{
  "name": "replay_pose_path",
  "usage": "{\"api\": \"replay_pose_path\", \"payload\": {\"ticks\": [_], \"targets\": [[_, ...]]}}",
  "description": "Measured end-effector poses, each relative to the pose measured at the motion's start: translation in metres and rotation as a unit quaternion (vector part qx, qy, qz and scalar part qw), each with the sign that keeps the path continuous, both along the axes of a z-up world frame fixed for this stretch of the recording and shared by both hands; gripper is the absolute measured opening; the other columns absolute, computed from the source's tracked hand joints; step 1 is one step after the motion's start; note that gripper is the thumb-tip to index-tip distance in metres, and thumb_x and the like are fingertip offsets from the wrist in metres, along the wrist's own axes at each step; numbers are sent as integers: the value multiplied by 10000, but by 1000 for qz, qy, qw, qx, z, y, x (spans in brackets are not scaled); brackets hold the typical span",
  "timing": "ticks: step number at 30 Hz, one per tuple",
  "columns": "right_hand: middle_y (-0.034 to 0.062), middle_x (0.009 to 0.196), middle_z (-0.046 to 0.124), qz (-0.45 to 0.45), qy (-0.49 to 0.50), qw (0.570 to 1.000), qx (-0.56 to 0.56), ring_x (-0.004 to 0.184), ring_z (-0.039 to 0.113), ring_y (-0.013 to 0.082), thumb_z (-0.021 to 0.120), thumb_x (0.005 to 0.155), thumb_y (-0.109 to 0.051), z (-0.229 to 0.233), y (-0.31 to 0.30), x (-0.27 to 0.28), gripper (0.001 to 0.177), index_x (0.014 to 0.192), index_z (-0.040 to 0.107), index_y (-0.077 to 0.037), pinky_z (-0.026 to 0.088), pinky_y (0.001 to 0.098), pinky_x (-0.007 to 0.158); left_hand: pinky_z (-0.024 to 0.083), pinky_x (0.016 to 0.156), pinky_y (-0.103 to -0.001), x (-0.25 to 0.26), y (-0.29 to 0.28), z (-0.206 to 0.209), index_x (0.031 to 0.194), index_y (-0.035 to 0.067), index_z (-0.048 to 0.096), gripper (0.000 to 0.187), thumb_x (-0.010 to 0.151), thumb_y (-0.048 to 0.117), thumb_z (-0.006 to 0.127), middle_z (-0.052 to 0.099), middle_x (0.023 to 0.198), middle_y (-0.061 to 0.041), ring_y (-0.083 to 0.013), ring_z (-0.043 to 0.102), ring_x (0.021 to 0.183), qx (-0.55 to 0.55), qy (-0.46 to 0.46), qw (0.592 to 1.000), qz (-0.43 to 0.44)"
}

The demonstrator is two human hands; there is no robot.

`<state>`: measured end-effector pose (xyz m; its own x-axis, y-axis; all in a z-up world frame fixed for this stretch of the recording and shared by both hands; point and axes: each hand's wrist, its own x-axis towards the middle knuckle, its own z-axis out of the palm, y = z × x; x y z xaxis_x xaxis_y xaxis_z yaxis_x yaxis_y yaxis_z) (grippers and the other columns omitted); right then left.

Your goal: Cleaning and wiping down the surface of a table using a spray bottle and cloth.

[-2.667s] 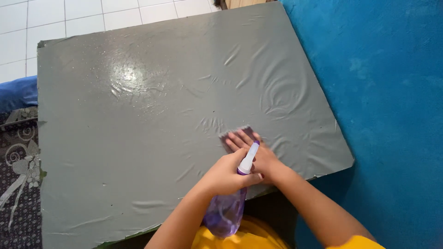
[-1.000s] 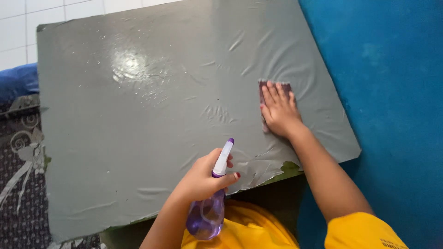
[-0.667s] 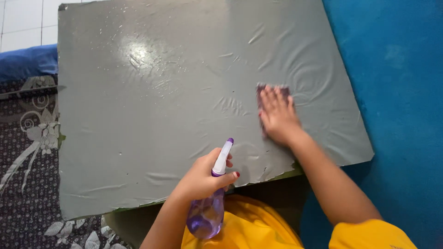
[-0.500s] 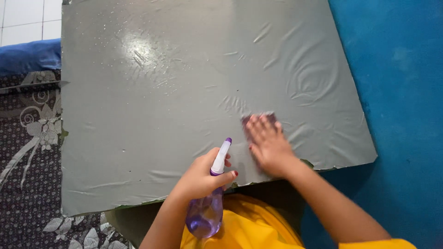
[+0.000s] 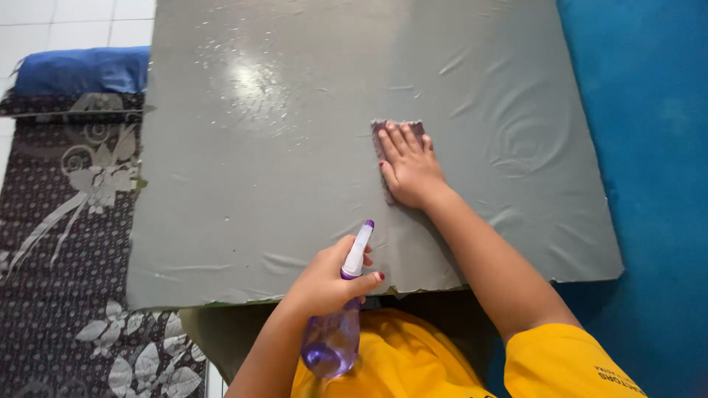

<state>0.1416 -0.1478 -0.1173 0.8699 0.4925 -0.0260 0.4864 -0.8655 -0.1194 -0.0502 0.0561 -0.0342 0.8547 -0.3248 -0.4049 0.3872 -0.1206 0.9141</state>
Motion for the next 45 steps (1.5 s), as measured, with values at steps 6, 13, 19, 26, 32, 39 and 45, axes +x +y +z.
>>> {"api": "replay_pose_path", "payload": {"ticks": [6, 13, 19, 26, 32, 39, 45], "targets": [[142, 1681, 244, 42, -17, 999, 7, 1539, 200, 352, 439, 997, -366, 1, 13, -33, 667, 1586, 313, -79, 136, 587, 1191, 585, 557, -309, -13, 21, -2, 1145, 36, 592, 465, 787, 236, 809, 685, 965, -48, -116, 675, 658, -2, 14, 999, 49], [162, 1645, 289, 182, -10, 982, 47, 1539, 210, 349, 501, 942, -348, 26, 26, -139, 699, 1563, 344, -68, 124, 577, 1204, 581, 549, -310, -28, 43, -11, 1163, 25, 578, 454, 811, 213, 795, 664, 974, -52, -134, 679, 653, -30, 8, 996, 79], [149, 1655, 286, 231, 32, 971, 51, 1527, 216, 341, 497, 906, -300, 33, 53, -116, 729, 1583, 335, -82, 137, 569, 1193, 583, 551, -306, -42, 53, -13, 1176, 31, 583, 454, 817, 212, 794, 672, 976, -54, -128, 682, 646, -19, 8, 995, 100], [127, 1678, 242, 156, 15, 987, 36, 1548, 197, 349, 441, 985, -323, 12, 108, -34, 671, 1598, 297, -92, 140, 569, 1214, 589, 558, -300, -59, 63, -9, 1204, 29, 583, 482, 814, 220, 793, 683, 1001, -63, -132, 692, 666, -4, -6, 991, 134], [122, 1684, 214, 132, -20, 991, 22, 1538, 190, 347, 428, 987, -341, 6, 126, -42, 685, 1607, 277, -91, 134, 586, 1203, 594, 565, -293, -82, 83, -20, 1174, 11, 587, 431, 828, 174, 787, 671, 976, -63, -110, 677, 685, -23, -19, 982, 188], [183, 1648, 273, 263, 24, 964, 34, 1534, 195, 376, 490, 932, -305, 39, 116, -133, 705, 1561, 318, -39, 126, 569, 1197, 605, 563, -292, -102, 106, -24, 1124, 13, 597, 382, 811, 114, 791, 651, 926, -31, -93, 650, 720, -50, -6, 963, 264], [152, 1658, 308, 322, 23, 944, 70, 1547, 238, 339, 508, 909, -302, 43, 122, -138, 724, 1569, 339, -56, 146, 548, 1213, 599, 558, -292, -112, 121, -23, 1138, 11, 589, 392, 811, 96, 788, 633, 869, -27, -101, 645, 692, -61, 0, 955, 291]]}}
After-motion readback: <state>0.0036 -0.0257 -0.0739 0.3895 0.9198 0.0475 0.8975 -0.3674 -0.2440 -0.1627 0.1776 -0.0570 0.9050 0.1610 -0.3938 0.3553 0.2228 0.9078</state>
